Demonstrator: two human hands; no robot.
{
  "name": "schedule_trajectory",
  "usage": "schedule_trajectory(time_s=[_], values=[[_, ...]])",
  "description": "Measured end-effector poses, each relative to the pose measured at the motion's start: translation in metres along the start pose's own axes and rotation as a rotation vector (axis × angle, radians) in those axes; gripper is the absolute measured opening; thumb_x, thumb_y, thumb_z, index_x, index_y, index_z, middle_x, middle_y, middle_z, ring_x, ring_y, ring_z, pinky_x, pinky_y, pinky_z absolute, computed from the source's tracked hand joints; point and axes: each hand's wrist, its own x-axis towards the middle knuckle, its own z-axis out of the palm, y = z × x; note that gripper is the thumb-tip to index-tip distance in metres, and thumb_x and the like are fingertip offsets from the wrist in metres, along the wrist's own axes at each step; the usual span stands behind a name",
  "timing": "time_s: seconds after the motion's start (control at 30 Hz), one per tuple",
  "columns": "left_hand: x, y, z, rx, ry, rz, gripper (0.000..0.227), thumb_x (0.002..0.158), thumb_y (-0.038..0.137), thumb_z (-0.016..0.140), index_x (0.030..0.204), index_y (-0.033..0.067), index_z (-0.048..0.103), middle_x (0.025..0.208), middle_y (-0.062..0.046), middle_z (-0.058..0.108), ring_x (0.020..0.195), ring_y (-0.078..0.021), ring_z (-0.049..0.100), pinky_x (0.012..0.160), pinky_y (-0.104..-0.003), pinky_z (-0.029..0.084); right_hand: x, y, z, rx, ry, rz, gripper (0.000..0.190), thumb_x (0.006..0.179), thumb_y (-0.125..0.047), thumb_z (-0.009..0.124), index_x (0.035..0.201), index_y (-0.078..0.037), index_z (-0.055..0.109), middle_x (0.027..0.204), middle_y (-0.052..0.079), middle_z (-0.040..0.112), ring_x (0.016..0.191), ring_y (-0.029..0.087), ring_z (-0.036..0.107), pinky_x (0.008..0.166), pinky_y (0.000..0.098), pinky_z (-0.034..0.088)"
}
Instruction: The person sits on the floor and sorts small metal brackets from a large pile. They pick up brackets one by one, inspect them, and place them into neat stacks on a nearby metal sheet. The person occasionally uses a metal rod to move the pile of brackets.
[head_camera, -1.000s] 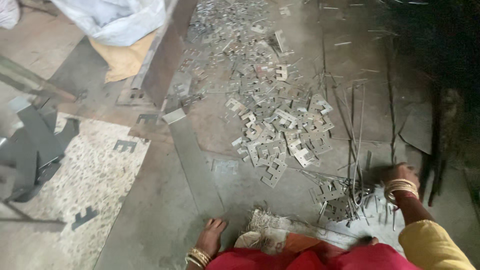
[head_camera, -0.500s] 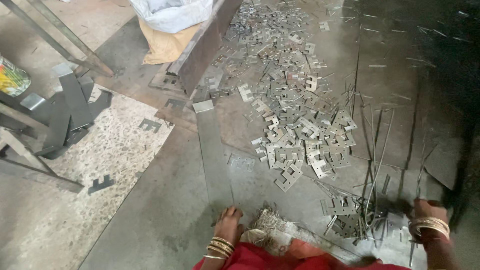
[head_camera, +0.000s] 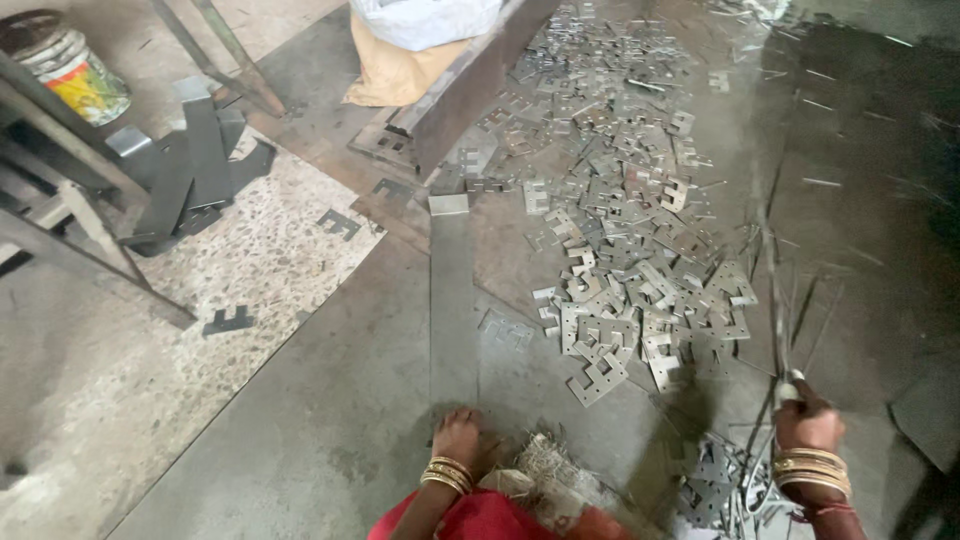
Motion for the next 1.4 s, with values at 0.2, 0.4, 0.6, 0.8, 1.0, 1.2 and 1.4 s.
schedule_trajectory(time_s=[0.2, 0.4, 0.6, 0.8, 1.0, 1.2, 1.4], values=[[0.005, -0.002, 0.002, 0.067, -0.001, 0.024, 0.044, 0.094, 0.053, 0.06, 0.109, 0.013, 0.071, 0.117, -0.014, 0.065, 0.116, -0.0339, 0.059, 0.098, -0.05, 0.048, 0.02, -0.091, 0.071, -0.112, -0.206, -0.322, 0.047, 0.091, -0.019, 0.06, 0.137, -0.025, 0.07, 0.09, 0.029, 0.072, 0.087, 0.045, 0.07, 0.082, 0.0542, 0.057], [0.005, 0.001, 0.008, -0.061, -0.241, -0.092, 0.037, 0.097, 0.051, 0.055, 0.117, 0.0233, 0.07, 0.127, -0.018, 0.057, 0.105, -0.0339, 0.064, 0.084, -0.05, 0.055, 0.035, -0.179, 0.092, -0.105, -0.394, -0.259, 0.05, 0.093, -0.016, 0.056, 0.139, -0.03, 0.065, 0.095, 0.03, 0.075, 0.084, 0.042, 0.075, 0.083, 0.0528, 0.058], [0.003, -0.014, 0.042, 0.092, 0.045, -0.057, 0.04, 0.096, 0.045, 0.059, 0.102, 0.0072, 0.07, 0.108, -0.016, 0.066, 0.102, -0.0342, 0.064, 0.083, -0.05, 0.054, 0.075, -0.255, 0.109, -0.126, -0.398, -0.083, 0.037, 0.098, -0.019, 0.059, 0.13, -0.003, 0.069, 0.113, 0.03, 0.074, 0.099, 0.041, 0.076, 0.087, 0.0501, 0.062], [0.008, -0.02, 0.056, 0.054, 0.053, -0.063, 0.039, 0.092, 0.044, 0.062, 0.104, 0.007, 0.069, 0.106, -0.016, 0.066, 0.107, -0.0365, 0.06, 0.086, -0.056, 0.05, 0.116, -0.308, 0.142, -0.362, -0.378, -0.282, 0.034, 0.095, -0.019, 0.062, 0.121, 0.0, 0.073, 0.119, 0.028, 0.071, 0.112, 0.043, 0.069, 0.098, 0.0489, 0.056], [-0.002, -0.015, 0.034, -0.004, 0.057, -0.053, 0.053, 0.082, 0.054, 0.073, 0.108, 0.0085, 0.069, 0.116, -0.014, 0.066, 0.118, -0.0355, 0.058, 0.096, -0.055, 0.049, 0.1, -0.234, 0.098, -0.572, -0.463, -0.395, 0.035, 0.102, -0.018, 0.05, 0.122, -0.002, 0.074, 0.117, 0.028, 0.074, 0.109, 0.041, 0.074, 0.099, 0.0499, 0.058], [-0.01, -0.008, 0.013, -0.033, -0.037, -0.055, 0.068, 0.071, 0.055, 0.081, 0.117, 0.0075, 0.064, 0.124, -0.014, 0.063, 0.123, -0.0339, 0.056, 0.102, -0.052, 0.046, 0.007, -0.094, -0.035, -0.324, -0.422, -0.24, 0.045, 0.103, -0.016, 0.05, 0.146, -0.026, 0.062, 0.09, 0.02, 0.082, 0.061, 0.022, 0.07, 0.051, 0.0351, 0.057], [-0.01, 0.006, 0.01, -0.151, 0.109, 0.027, 0.053, 0.085, 0.051, 0.075, 0.112, 0.0061, 0.065, 0.124, -0.015, 0.064, 0.121, -0.0361, 0.058, 0.102, -0.051, 0.047, -0.003, -0.095, -0.021, -0.406, -0.499, -0.126, 0.044, 0.102, -0.019, 0.054, 0.144, -0.03, 0.061, 0.081, 0.016, 0.076, 0.053, 0.021, 0.069, 0.046, 0.0318, 0.058]])
